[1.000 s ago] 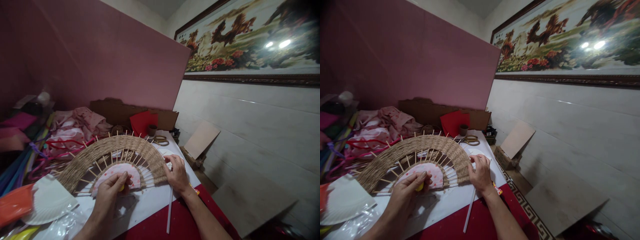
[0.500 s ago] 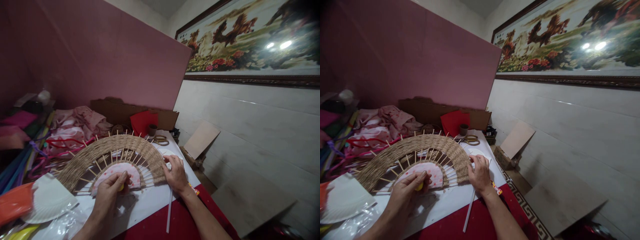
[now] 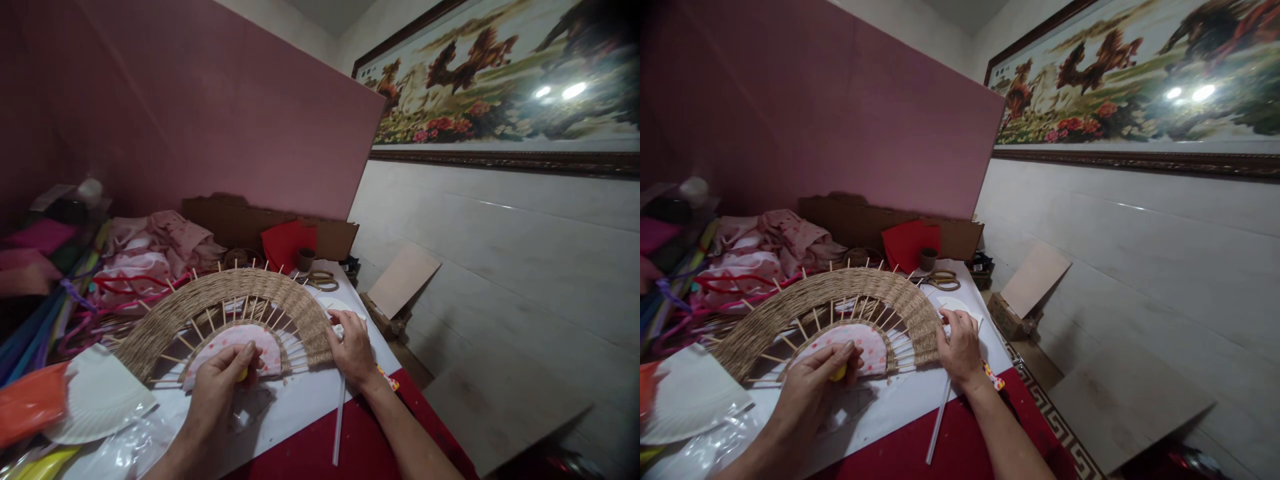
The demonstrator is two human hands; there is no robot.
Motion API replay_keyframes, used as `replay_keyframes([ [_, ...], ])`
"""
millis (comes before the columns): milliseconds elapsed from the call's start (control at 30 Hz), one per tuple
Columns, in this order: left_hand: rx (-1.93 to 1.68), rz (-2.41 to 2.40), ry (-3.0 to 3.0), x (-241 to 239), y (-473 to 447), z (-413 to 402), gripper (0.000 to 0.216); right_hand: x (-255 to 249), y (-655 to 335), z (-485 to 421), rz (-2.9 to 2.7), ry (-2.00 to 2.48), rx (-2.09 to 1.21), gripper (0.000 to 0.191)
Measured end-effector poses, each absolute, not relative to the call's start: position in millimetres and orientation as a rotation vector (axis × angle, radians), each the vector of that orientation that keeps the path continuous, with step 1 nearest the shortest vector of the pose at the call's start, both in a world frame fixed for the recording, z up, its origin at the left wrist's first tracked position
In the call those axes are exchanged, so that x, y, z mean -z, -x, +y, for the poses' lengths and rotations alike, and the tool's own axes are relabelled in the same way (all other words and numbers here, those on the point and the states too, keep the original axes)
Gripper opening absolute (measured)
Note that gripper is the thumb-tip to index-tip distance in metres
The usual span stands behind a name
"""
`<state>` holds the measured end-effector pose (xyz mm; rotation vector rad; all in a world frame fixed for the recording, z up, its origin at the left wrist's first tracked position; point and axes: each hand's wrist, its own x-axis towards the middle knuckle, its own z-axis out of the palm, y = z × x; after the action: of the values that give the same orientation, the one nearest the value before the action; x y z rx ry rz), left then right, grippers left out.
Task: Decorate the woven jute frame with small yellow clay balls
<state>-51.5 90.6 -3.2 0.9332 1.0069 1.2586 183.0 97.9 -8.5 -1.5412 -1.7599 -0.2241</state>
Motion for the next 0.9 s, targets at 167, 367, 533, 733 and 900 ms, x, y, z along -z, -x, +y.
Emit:
replay_keyframes([
  [167, -1.243, 1.008, -0.919, 2.6, 51.1, 89.8, 0.036, 7.8, -183.7, 97.3, -1.755, 1.554, 0.222, 0.026],
  [367, -1.253, 0.999, -0.883, 3.4, 51.1, 90.7, 0.032, 7.5, -184.0, 98.1, -1.756, 1.550, 0.209, 0.029],
  [533, -1.261, 1.000, -0.875, 2.2, 50.6, 89.7, 0.032, 6.5, -183.9, 96.7, -1.737, 1.551, 0.199, 0.029],
  [733, -1.284, 1.008, -0.887, 0.2, 50.3, 88.9, 0.036, 5.7, -186.0, 96.2, -1.661, 1.512, 0.129, 0.030],
  [900, -1.265, 1.001, -0.898, 2.0, 52.2, 89.6, 0.034, 6.7, -184.7, 96.9, -1.689, 1.503, 0.172, 0.033],
])
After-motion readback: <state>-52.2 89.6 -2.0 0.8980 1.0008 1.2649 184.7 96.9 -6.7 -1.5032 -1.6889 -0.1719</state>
